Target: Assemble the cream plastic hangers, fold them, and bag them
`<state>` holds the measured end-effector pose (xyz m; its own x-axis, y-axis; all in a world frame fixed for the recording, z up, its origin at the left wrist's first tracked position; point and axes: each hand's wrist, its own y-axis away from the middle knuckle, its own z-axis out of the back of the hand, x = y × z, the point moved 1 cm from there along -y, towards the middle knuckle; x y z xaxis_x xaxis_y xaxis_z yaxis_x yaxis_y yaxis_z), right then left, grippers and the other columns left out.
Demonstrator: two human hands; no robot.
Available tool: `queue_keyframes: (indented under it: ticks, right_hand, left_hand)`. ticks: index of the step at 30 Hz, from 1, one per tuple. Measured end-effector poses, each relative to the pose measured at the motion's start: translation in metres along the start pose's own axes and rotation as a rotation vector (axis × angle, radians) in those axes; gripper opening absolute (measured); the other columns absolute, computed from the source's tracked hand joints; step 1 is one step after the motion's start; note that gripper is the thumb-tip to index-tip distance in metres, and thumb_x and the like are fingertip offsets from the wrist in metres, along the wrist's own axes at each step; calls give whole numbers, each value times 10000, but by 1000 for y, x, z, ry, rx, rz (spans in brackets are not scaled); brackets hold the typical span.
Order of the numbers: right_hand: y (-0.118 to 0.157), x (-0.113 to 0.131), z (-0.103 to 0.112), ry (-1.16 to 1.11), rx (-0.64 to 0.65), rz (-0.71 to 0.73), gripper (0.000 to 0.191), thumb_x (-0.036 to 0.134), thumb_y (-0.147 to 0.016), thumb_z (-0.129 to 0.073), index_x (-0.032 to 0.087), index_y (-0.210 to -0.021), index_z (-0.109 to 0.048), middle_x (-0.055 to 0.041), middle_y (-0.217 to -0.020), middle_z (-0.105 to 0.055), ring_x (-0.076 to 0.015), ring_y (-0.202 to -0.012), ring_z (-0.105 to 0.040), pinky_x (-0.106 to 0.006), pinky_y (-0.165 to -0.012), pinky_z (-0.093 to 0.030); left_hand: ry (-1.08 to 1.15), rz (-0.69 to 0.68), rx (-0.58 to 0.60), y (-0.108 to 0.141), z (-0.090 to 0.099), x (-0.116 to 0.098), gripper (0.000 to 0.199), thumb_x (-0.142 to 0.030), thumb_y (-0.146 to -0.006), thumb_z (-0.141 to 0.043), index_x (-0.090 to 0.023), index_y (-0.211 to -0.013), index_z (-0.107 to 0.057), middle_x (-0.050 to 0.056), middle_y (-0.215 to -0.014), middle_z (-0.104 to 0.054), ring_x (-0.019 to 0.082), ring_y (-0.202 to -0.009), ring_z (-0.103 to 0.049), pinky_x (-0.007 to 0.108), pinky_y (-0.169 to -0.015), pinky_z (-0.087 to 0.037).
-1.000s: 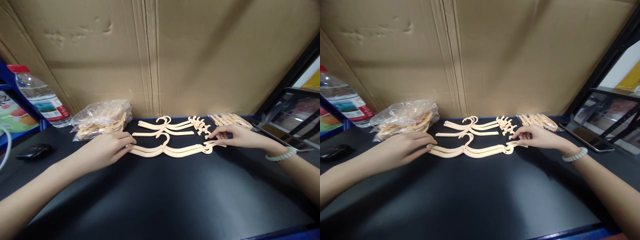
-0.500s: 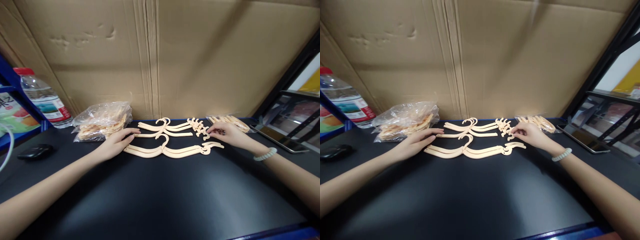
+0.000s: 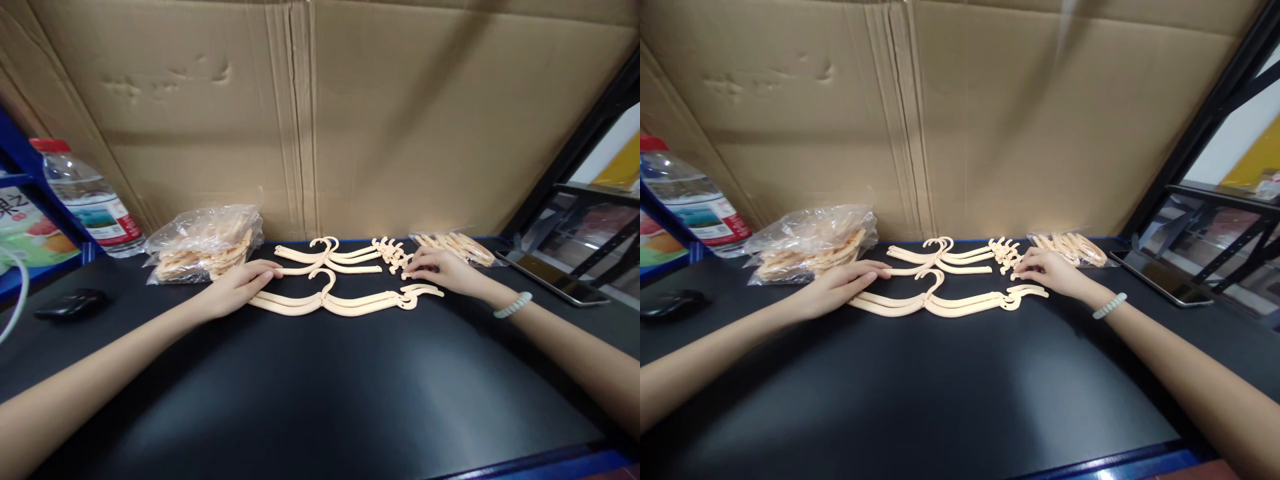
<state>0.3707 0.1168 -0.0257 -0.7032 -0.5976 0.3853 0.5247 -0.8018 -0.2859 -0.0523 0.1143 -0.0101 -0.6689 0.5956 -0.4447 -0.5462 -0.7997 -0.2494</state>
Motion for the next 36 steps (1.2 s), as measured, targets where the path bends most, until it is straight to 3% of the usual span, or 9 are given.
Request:
queue_keyframes:
  ticks: [3,10,17,20,24,28,32,36]
  right_hand:
    - [-1,3,1,-10,-91,-5,355,514,-894,-516,230,-924,-728,-82,-904,-638,-223,-848,-596,-394,-780,-482]
    - [3,1,9,44,-503,-127,367,538,-896,-489,255,-898,-721,-66,-843,-558,-228,-793,-558,-379,-686,-461]
    - [8,24,13,-108,-680,-273,335,499,-876,-543,218,-953,-708,-43,-733,-617,-191,-627,-528,-333,-569,-392]
    - [9,34,11,-228,-706,-326,317,495,-858,-580,221,-961,-702,-22,-676,-606,-168,-576,-507,-305,-518,-359]
    - [6,45,2,-490,-698,-261,272,461,-838,-631,220,-948,-692,-13,-676,-612,-163,-635,-555,-304,-592,-435]
    - [3,55,-6,-768,-630,-235,260,443,-781,-708,218,-912,-720,-55,-802,-690,-186,-761,-611,-313,-647,-474]
    - [2,62,-9,-982,-613,-297,249,433,-740,-752,212,-855,-753,-70,-906,-701,-179,-826,-608,-298,-663,-488]
    - [2,67,-10,-1083,-579,-364,236,348,-674,-819,203,-844,-744,-43,-860,-680,-130,-761,-569,-245,-624,-473]
  left_hand:
    - [26,-7,-66,1,3,-3,423,-499,-904,-443,-171,-996,-694,99,-1174,-674,252,-1103,-608,413,-1008,-445]
    - [279,164,-284,5,5,-14,391,-533,-790,-625,-178,-901,-745,102,-1066,-720,257,-915,-680,407,-878,-548]
    - [701,342,-570,11,-4,-29,345,-419,-665,-790,-164,-892,-745,69,-899,-755,225,-827,-716,395,-908,-557]
    - [836,343,-618,15,-5,-35,343,-372,-641,-823,-158,-896,-741,65,-907,-752,213,-847,-715,371,-936,-546]
    - [987,359,-640,18,-5,-47,337,-319,-577,-866,-154,-836,-728,46,-880,-743,196,-847,-713,323,-939,-539]
    - [1118,387,-617,21,-10,-55,313,-282,-550,-883,-161,-778,-707,20,-819,-727,183,-845,-714,253,-883,-549]
    - [1156,403,-605,25,-16,-56,334,-251,-572,-880,-168,-840,-698,16,-863,-714,183,-876,-715,198,-821,-549]
    - [1127,379,-571,26,-20,-56,361,-251,-593,-872,-176,-902,-701,1,-792,-682,205,-897,-714,182,-772,-541]
